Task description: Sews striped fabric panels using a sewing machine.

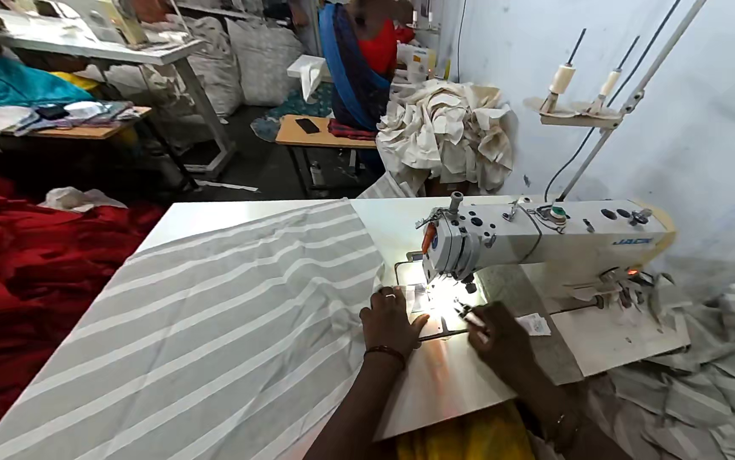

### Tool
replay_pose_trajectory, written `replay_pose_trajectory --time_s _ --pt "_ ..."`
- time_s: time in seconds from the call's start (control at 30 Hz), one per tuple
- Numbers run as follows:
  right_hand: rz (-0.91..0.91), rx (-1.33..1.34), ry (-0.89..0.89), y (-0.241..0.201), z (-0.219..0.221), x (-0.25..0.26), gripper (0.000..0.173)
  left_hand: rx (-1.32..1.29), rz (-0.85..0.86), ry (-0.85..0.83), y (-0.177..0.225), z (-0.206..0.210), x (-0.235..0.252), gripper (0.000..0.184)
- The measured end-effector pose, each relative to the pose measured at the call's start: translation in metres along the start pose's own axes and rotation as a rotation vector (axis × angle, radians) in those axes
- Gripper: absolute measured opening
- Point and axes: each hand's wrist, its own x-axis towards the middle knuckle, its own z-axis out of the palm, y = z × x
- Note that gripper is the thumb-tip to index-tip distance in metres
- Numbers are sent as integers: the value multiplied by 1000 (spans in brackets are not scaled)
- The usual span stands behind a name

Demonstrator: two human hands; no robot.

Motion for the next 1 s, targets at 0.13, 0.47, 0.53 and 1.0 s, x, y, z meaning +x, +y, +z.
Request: replay_pose_trajectory --time_s 0.13,0.47,0.53,1.0 --pt "67 25 -263 -58 19 10 33 -60 -80 12 -11 1 -16 82" --pt "80 98 0 -48 13 -9 27 -35 131 278 -45 28 -64 34" --pt "120 -51 149 0 -4 -21 31 14 404 379 -49 43 -97 28" --pt "-786 180 -95 -162 71 -102 25 0 202 15 -24 19 47 70"
